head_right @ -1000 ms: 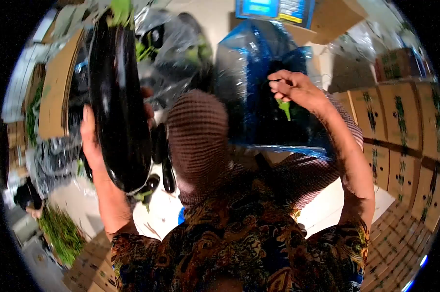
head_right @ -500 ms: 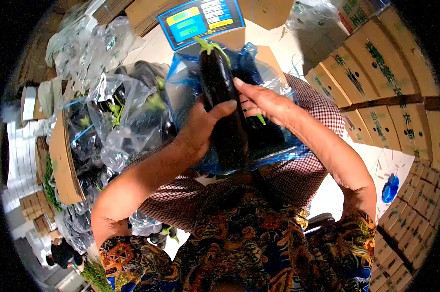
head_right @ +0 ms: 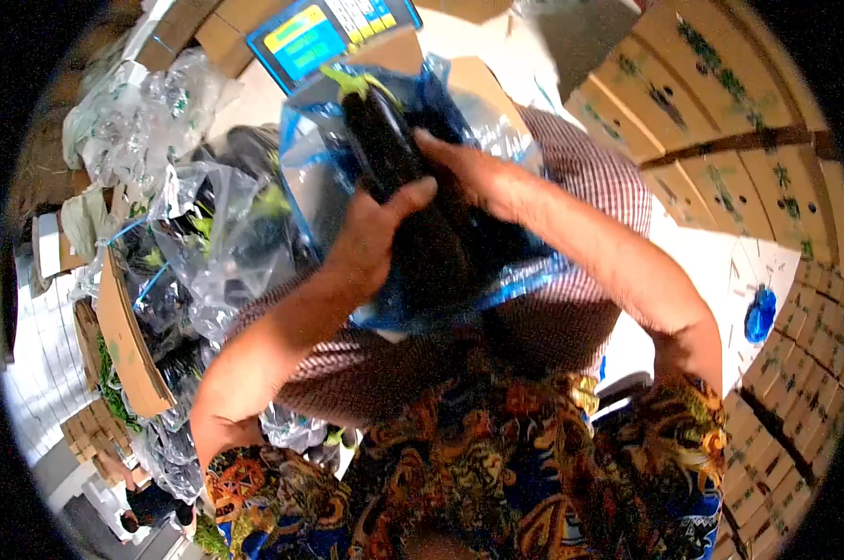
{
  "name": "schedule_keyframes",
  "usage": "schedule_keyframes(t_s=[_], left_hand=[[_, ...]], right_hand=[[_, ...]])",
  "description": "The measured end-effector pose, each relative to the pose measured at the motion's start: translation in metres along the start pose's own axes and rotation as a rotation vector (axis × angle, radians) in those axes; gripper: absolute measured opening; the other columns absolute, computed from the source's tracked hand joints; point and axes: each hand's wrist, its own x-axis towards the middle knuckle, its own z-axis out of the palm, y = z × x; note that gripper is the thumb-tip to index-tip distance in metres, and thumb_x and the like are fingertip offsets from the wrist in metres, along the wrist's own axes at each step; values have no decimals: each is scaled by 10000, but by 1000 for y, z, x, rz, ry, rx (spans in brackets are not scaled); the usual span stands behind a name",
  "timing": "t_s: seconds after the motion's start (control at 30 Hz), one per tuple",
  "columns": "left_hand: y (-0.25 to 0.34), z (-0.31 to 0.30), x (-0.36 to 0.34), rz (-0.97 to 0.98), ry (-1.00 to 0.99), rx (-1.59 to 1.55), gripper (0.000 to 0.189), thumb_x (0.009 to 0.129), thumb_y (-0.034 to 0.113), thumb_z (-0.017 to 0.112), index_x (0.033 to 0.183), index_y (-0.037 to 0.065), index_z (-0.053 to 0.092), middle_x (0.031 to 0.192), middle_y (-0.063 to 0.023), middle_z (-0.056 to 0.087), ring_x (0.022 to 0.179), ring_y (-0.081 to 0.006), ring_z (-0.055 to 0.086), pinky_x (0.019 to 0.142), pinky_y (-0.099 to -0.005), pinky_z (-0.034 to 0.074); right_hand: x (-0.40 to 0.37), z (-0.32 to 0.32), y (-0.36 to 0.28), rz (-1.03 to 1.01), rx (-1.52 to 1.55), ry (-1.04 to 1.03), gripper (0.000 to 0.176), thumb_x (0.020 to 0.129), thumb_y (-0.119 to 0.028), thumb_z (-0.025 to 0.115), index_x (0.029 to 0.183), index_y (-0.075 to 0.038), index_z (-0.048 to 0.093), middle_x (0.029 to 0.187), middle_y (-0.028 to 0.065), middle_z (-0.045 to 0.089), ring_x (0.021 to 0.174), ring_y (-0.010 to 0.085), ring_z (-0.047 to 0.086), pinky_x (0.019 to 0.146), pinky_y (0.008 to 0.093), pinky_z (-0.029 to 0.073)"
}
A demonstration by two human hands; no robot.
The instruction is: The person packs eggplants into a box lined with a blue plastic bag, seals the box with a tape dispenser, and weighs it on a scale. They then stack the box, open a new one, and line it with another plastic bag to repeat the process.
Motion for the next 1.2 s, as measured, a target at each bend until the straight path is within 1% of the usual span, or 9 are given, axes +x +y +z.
schedule_keyframes(t_s=[0.03,0.27,0.6,0.67,0.73,0.8,0.93,1.0,1.2], left_hand=[[3,0,-2,-22,-20,-8,636,782,216,770,1229,-27,388,1062,-105,559,948,-206,582,830,-320,499],[-1,11,-8,10,-32,-88,571,780,161,774,1196,-18,426,1030,-90,591,908,-175,612,790,-296,528],[7,14,-8,66,54,49,638,742,214,787,1197,-24,408,1038,-87,568,923,-180,585,812,-307,495],[19,13,-9,61,40,199,616,740,247,769,1197,-8,444,1032,-84,580,917,-188,582,816,-303,484],[46,22,-15,58,-92,322,566,746,241,740,1201,18,486,1035,-78,597,919,-191,584,826,-303,482],[77,52,-31,41,-173,404,533,747,194,663,1226,17,509,1062,-75,600,943,-192,590,852,-307,475],[85,85,-60,-47,-552,375,756,625,206,631,1318,-35,446,1146,-104,588,1014,-222,591,904,-303,457],[84,93,-43,-242,-575,459,805,584,207,604,1325,-55,432,1171,-107,581,1047,-214,578,926,-304,442],[75,167,-5,-231,-904,654,868,779,487,633,1387,-69,358,1287,-185,523,1120,-259,562,918,-316,449]], right_hand=[[-7,11,0,-13,65,76,379,975,-470,463,942,-122,608,611,-78,511,456,10,437,383,137,311],[-11,-11,2,23,-208,34,444,960,-505,474,797,-107,583,568,-76,435,441,13,370,393,141,291],[-26,10,-19,-26,-19,44,415,993,-445,430,1036,-85,633,661,-40,508,561,39,446,505,169,351],[-9,-11,-5,-492,-533,201,386,964,-364,529,1141,-29,602,913,52,622,802,136,595,724,236,477],[-24,-10,-6,-975,-339,173,374,890,-191,631,1217,-23,563,1205,123,568,1109,237,558,953,352,436],[-107,-8,-53,-1334,-1027,544,477,686,-111,759,1126,-45,587,1185,128,599,1094,283,569,883,422,467],[-184,-18,-37,-1589,-1713,797,365,785,-219,586,1136,-126,557,1227,113,540,1229,306,448,963,444,377],[-201,-46,-17,-1374,-2031,896,322,820,-203,519,1128,-109,532,1186,111,547,1140,307,511,916,439,419],[-290,-113,48,-954,-1479,829,386,626,-222,727,900,-55,513,759,107,572,722,298,613,615,398,523]])
